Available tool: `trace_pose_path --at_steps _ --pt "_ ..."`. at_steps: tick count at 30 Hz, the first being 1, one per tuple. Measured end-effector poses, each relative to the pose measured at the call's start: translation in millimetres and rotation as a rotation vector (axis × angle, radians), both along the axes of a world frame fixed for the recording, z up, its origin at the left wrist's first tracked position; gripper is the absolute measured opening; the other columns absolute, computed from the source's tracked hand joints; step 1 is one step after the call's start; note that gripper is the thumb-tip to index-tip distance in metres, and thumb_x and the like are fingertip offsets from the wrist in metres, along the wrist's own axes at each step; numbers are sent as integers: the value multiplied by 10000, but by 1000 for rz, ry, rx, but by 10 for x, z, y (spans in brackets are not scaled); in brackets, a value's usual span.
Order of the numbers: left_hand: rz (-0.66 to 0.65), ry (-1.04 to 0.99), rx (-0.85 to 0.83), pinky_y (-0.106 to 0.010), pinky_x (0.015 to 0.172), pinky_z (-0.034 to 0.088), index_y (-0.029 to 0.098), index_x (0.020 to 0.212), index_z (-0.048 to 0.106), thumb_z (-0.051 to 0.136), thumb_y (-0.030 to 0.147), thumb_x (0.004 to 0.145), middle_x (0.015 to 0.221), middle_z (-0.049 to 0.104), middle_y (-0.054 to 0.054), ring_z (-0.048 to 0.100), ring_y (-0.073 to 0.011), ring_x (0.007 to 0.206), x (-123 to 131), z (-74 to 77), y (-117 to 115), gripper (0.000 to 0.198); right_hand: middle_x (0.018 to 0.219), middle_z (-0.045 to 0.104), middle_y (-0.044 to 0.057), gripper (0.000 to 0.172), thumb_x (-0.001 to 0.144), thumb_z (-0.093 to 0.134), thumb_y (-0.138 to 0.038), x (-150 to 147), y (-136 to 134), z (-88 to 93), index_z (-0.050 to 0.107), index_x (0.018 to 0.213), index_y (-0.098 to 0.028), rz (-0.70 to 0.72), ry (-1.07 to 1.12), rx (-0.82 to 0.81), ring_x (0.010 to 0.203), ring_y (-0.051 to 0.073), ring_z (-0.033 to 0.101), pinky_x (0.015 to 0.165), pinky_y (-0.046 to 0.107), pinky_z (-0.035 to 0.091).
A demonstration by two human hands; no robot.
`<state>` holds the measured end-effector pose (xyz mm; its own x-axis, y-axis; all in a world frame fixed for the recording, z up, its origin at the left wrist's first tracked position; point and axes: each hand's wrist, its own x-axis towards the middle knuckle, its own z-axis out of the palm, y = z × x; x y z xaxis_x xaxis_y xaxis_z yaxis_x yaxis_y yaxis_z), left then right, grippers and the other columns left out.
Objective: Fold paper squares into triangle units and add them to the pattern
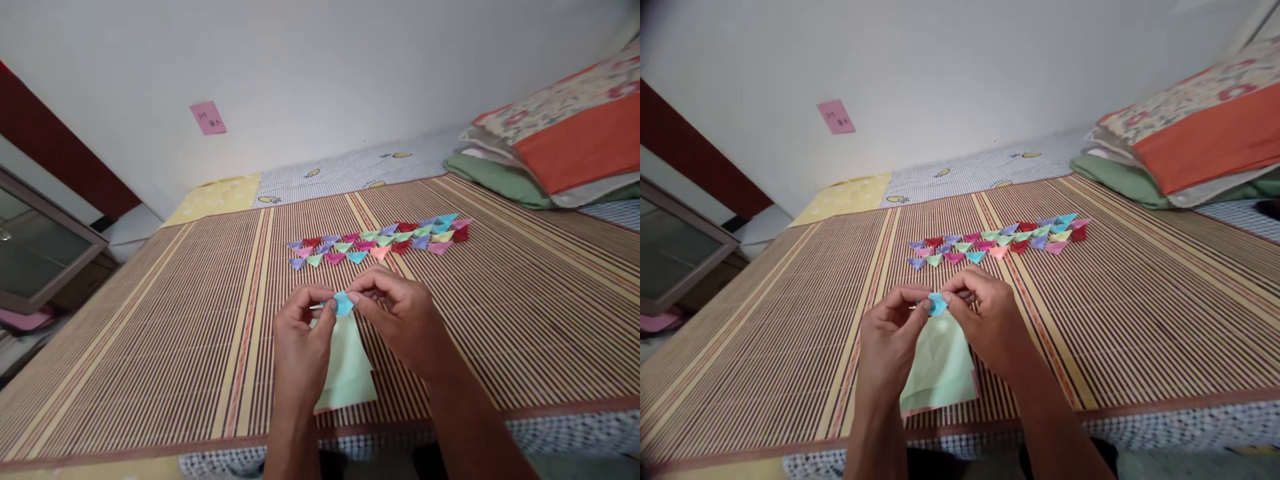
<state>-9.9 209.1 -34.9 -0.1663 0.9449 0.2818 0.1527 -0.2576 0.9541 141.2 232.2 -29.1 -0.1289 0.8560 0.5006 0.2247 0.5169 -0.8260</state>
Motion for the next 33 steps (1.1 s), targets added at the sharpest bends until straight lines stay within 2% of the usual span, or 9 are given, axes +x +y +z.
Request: trace_pose_path --at_steps 6,12,16,18,21,29,33 --pt "-40 -30 -41 -287 710 539 204 829 727 708 208 862 883 712 -48 666 -189 852 -19 4 5 38 789 644 -4 143 900 613 -112 0 8 -11 660 793 -195 3 -23 5 719 145 601 641 270 476" --pt "-23 -82 -106 -268 637 507 207 824 681 711 240 864 808 688 -14 616 -148 698 32 -18 -1 60 792 639 -4 135 925 613 -133 -4 26 -29 670 814 -187 22 -28 -2 722 147 603 641 276 468" --pt "46 62 -22 -274 636 489 212 803 668 686 181 868 865 699 -24 628 -157 736 66 -7 -14 74 865 671 17 91 925 629 -137 -19 11 -30 688 880 -191 32 -93 66 837 179 640 756 320 500" --pt "69 166 41 -286 682 488 212 785 665 675 126 861 911 702 -26 643 -167 813 79 12 -17 115 888 680 32 82 916 635 -137 -43 2 -31 686 882 -193 -12 -147 130 892 206 643 813 360 497" --pt "70 256 86 -296 709 481 208 772 662 669 102 871 928 695 -26 639 -174 866 102 46 -18 145 861 674 39 122 913 599 -124 -88 2 -43 646 829 -198 -94 -207 200 879 224 637 816 391 489" --pt "122 307 143 -301 746 494 206 772 653 654 19 846 934 665 -10 626 -167 889 137 32 0 202 830 675 68 134 896 550 -88 -64 54 -90 598 818 -185 -242 -214 350 838 239 650 797 409 508" --pt "156 312 157 -297 721 494 210 765 655 658 13 838 958 665 -7 616 -157 845 138 16 10 209 817 667 74 124 903 552 -89 -8 65 -80 619 838 -170 -255 -211 353 812 229 644 753 380 516"
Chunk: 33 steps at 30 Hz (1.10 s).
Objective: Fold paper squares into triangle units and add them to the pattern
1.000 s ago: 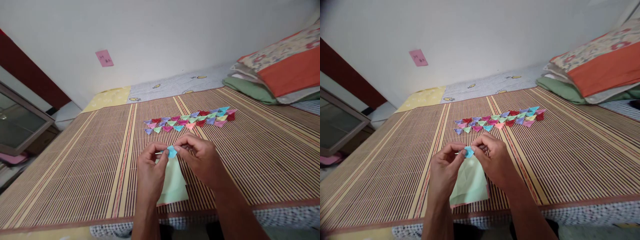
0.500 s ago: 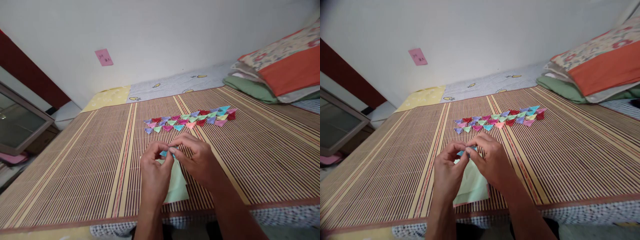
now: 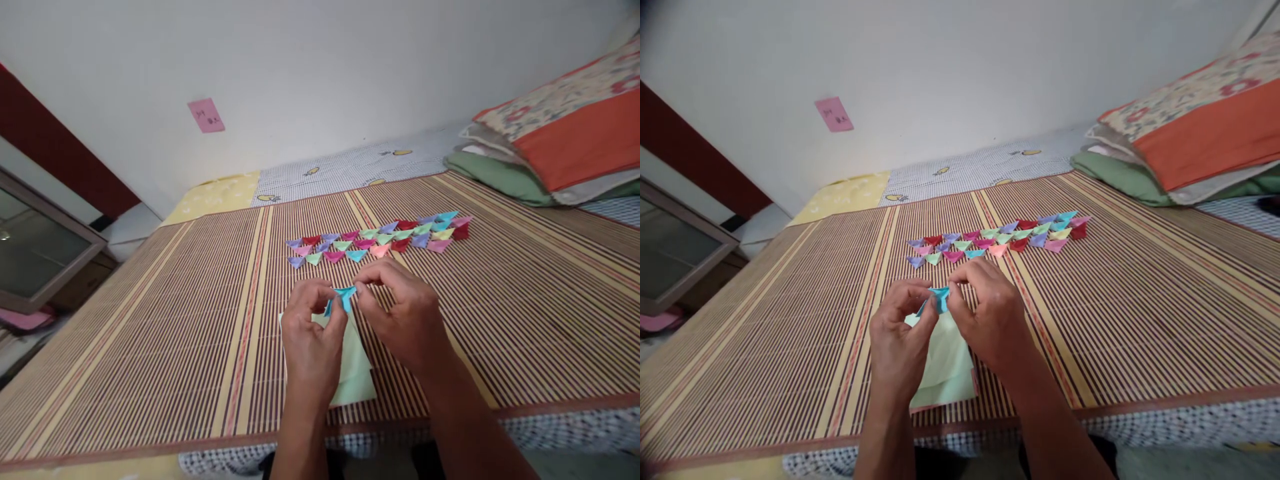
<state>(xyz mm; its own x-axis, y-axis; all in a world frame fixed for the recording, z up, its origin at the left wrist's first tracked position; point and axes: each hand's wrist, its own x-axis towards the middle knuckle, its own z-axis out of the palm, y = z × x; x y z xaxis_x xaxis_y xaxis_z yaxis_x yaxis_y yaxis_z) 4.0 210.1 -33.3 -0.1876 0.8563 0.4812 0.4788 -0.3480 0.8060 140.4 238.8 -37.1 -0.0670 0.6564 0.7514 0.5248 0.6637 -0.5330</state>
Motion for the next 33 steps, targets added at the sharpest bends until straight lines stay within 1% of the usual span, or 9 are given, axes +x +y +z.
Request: trace_pose_path --at_steps 3,8,10,15,20,23,26,29,33 --pt "6 5 14 -295 694 478 211 761 651 661 14 838 927 666 0 597 -149 793 7 -1 2 212 815 663 66 131 907 549 -78 12 3 11 630 857 -168 22 -5 -7 788 211 642 720 350 522" --pt "0 -17 8 -303 690 474 210 787 662 673 49 855 929 667 -6 593 -155 791 19 -11 4 176 882 674 75 172 888 532 -48 -4 -7 18 642 872 -179 75 -51 4 883 228 653 788 373 537" --pt "1 -18 13 -304 691 472 208 793 665 675 39 850 921 666 -6 591 -155 787 22 -18 6 179 888 673 77 185 877 523 -38 -10 -12 14 640 868 -182 81 -57 -9 894 233 653 788 377 537" --pt "-10 4 55 -285 695 470 203 781 652 657 -7 844 902 660 -4 592 -149 802 28 -24 6 219 859 670 79 217 865 489 -17 -25 -14 -8 628 841 -182 2 -50 2 864 236 656 777 386 536" --pt "-21 75 124 -268 700 462 191 798 657 659 -38 833 914 650 -11 582 -139 807 35 -22 9 232 877 663 93 210 849 495 -11 -52 -25 -19 633 827 -167 -14 -109 2 889 252 647 816 414 536" --pt "-24 89 118 -272 712 469 194 804 654 655 -21 852 931 646 -14 584 -140 821 36 -34 16 221 918 665 99 191 848 513 -17 -59 -32 -22 634 851 -166 -32 -149 4 912 257 643 843 423 532" --pt "-16 93 111 -284 723 483 201 825 658 644 -12 866 941 643 -17 592 -150 854 31 -58 27 218 965 663 110 215 852 487 -3 -64 -37 -22 621 833 -170 -28 -170 -4 929 253 650 838 409 535" --pt "-20 91 123 -290 720 493 203 860 656 638 -16 867 958 637 -25 596 -157 873 26 -79 40 220 927 669 111 210 869 476 -14 -81 -45 -17 620 846 -165 -66 -183 -3 940 270 652 850 427 534" --pt "-51 103 132 -294 738 499 204 857 650 624 -9 886 1000 631 -35 603 -154 891 30 -83 47 216 901 688 112 182 902 495 -53 -109 -70 -6 646 878 -152 -142 -188 -23 921 284 668 845 438 534"
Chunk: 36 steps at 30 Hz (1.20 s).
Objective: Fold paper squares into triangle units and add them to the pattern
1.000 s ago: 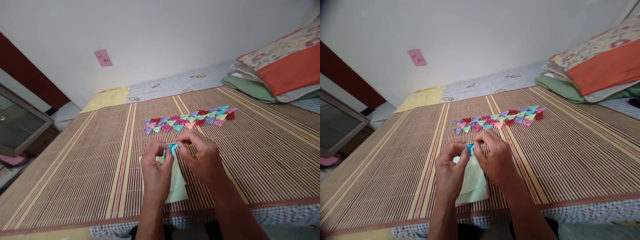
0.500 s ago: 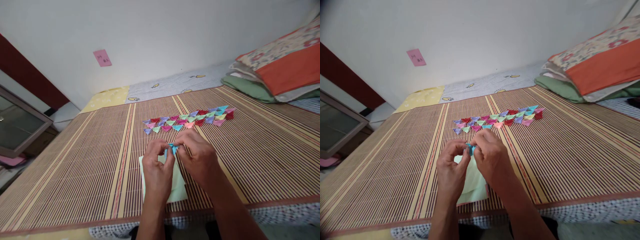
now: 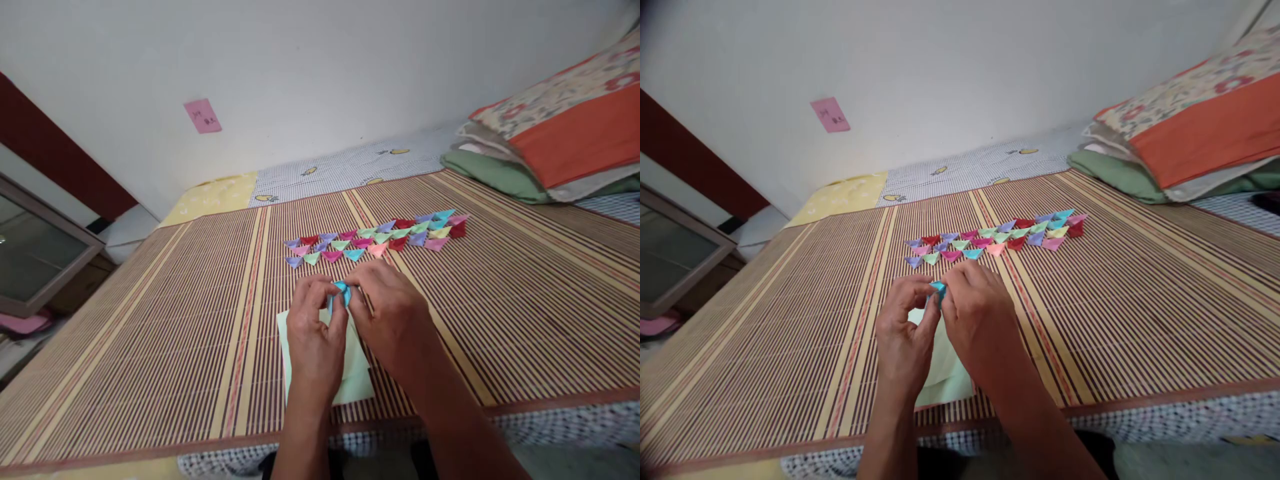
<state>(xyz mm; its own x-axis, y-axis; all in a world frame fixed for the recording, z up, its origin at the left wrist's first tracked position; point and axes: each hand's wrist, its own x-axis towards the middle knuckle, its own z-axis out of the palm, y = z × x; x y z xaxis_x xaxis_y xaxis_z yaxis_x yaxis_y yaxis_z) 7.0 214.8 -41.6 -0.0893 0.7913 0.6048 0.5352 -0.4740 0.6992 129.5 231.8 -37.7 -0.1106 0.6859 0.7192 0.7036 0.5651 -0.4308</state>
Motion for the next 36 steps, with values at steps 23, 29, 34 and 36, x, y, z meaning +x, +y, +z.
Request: trace_pose_path --at_steps 23,29,34,36 --pt "-100 -363 -360 -253 592 468 223 1020 634 581 133 898 792 621 4 574 -143 674 -71 -60 3 161 864 652 81 169 852 507 -55 -21 -25 -26 611 831 -186 57 -62 -159 859 258 620 776 385 477" --pt "-64 -350 -299 -244 562 457 234 891 583 565 156 928 730 562 21 529 -133 625 -59 -59 -6 88 872 662 75 172 827 517 -48 -50 -15 -42 603 821 -197 63 -55 -143 885 261 615 800 392 470" --pt "-99 -259 -331 -238 529 456 232 875 606 587 163 916 744 634 4 582 -137 625 -101 4 -42 83 862 658 74 168 840 520 -49 -38 -13 -53 591 812 -198 71 -50 -156 877 262 611 797 394 467" --pt "-115 -236 -337 -254 584 498 225 866 616 588 160 913 768 662 -5 630 -146 673 -125 27 -49 85 865 660 74 164 850 522 -52 -35 -19 -52 589 815 -198 68 -51 -155 875 264 611 791 394 464"
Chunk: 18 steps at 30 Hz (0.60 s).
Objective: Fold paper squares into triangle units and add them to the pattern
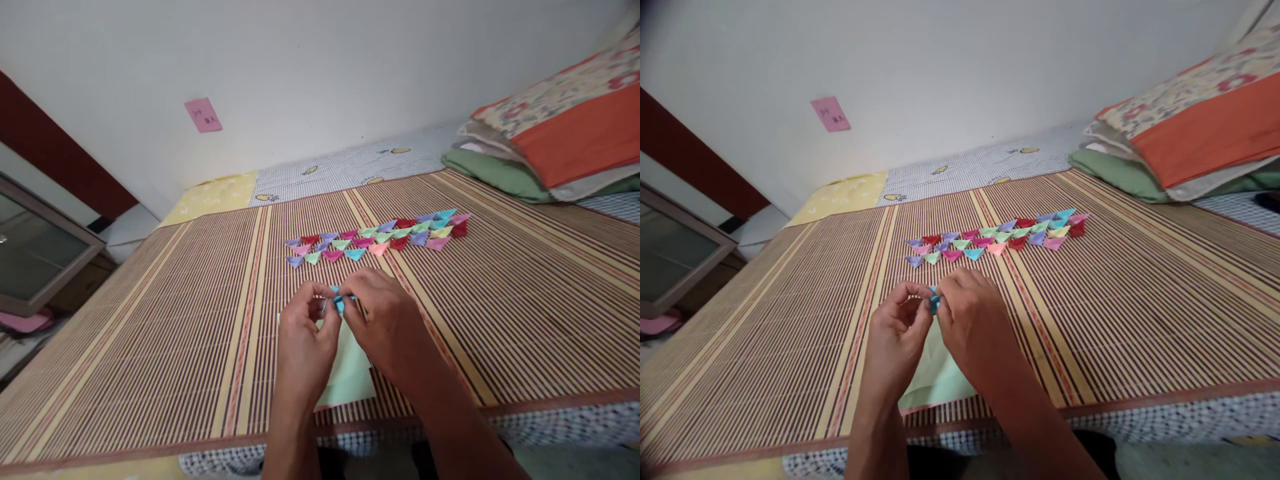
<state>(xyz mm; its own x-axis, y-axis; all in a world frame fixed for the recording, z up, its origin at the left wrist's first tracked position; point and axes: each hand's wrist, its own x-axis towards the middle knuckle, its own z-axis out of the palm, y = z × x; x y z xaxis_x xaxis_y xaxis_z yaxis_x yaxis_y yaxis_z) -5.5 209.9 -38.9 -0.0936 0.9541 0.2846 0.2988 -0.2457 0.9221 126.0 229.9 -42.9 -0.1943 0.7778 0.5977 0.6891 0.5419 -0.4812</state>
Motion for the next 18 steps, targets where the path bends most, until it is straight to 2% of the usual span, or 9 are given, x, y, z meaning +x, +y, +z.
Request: trace_pose_path --at_steps 4,10,18 --pt "26 37 24 -292 690 551 217 838 637 600 144 903 818 696 -20 693 -166 771 -23 4 5 105 865 657 72 158 874 522 -63 -3 -22 21 591 820 -195 4 -23 -12 865 264 600 775 393 451" --pt "25 50 16 -300 693 558 215 830 643 620 140 900 820 702 -26 695 -172 782 -13 -36 16 105 864 654 64 157 887 538 -66 -4 -32 37 605 812 -187 11 -15 -26 857 257 593 771 387 445" --pt "18 116 47 -313 731 577 214 822 643 610 139 903 817 673 -18 679 -165 780 -39 2 -10 116 847 660 65 173 886 522 -67 -8 -18 30 593 795 -196 3 15 -7 850 249 598 775 388 452"
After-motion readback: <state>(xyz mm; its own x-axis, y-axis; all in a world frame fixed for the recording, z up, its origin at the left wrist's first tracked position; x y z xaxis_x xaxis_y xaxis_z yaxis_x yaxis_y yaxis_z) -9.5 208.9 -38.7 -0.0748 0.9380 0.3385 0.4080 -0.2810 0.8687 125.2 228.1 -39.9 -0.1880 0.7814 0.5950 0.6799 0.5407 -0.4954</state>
